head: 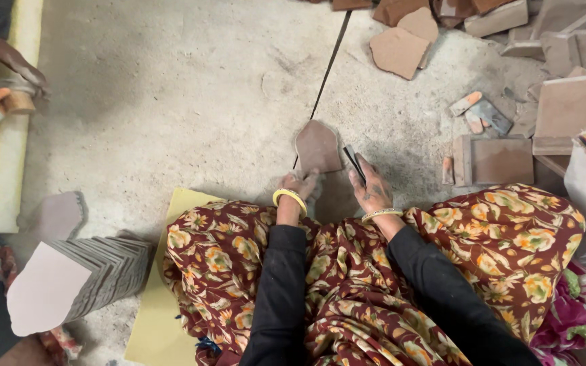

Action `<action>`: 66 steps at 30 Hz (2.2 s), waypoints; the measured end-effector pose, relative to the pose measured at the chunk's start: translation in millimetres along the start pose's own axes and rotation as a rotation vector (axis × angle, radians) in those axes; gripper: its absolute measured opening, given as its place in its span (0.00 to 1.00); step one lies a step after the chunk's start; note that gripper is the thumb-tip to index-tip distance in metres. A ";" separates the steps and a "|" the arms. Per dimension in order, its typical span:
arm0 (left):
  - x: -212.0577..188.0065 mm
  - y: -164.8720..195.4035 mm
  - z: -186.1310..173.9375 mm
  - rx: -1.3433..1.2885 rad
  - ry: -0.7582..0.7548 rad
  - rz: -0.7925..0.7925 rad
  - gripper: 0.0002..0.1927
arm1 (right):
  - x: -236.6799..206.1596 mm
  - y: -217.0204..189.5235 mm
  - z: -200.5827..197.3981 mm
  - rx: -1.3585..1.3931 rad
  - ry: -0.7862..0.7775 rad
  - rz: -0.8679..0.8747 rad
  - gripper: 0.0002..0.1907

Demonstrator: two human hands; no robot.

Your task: The person sits on the floor holding small cut stone or tile pieces and rubs each piece against a flat abrasive block by hand to smooth its edges, then sets the finished piece on a stack and picks up the next piece. Other workers nearby handle similar pieces.

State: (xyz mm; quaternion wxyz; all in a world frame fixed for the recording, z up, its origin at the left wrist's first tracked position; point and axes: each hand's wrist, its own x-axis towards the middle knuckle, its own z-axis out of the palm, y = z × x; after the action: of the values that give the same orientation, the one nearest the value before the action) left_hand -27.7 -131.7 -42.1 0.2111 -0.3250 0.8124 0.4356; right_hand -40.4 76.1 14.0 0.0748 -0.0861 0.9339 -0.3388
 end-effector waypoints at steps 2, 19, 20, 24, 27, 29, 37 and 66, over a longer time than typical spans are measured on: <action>-0.7 -4.4 -2.1 0.380 0.135 0.183 0.35 | 0.8 -3.9 -3.6 -0.027 0.033 -0.071 0.28; 28.0 7.0 -9.3 0.366 0.009 0.139 0.49 | 12.3 -18.2 7.3 -0.717 -0.184 -0.555 0.42; 22.6 11.4 -13.9 0.311 -0.028 0.072 0.48 | 16.6 -18.1 9.6 -0.717 -0.191 -0.545 0.42; -3.0 29.0 -37.0 0.322 -0.037 0.188 0.51 | 48.8 -27.6 22.9 -0.691 -0.314 -0.391 0.40; -14.5 38.9 -50.0 0.258 -0.007 0.226 0.51 | 73.8 -28.5 31.1 -0.639 -0.152 -0.525 0.31; -18.6 42.7 -53.7 0.280 -0.052 0.213 0.52 | 77.5 -18.7 35.3 -0.653 -0.125 -0.565 0.26; -18.4 27.0 -82.7 0.683 -0.211 0.155 0.36 | 24.4 35.9 52.2 -1.234 -0.046 -0.762 0.31; 40.5 24.6 -49.4 0.649 -0.261 0.372 0.23 | 59.0 -46.6 46.3 -0.624 0.005 -0.598 0.45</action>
State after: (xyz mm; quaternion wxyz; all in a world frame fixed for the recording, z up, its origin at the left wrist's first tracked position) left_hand -76.5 -177.3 -27.2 0.3219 -0.0306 0.9192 0.2246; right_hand -83.5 -0.3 4.2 -0.0586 -0.3704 0.9258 -0.0472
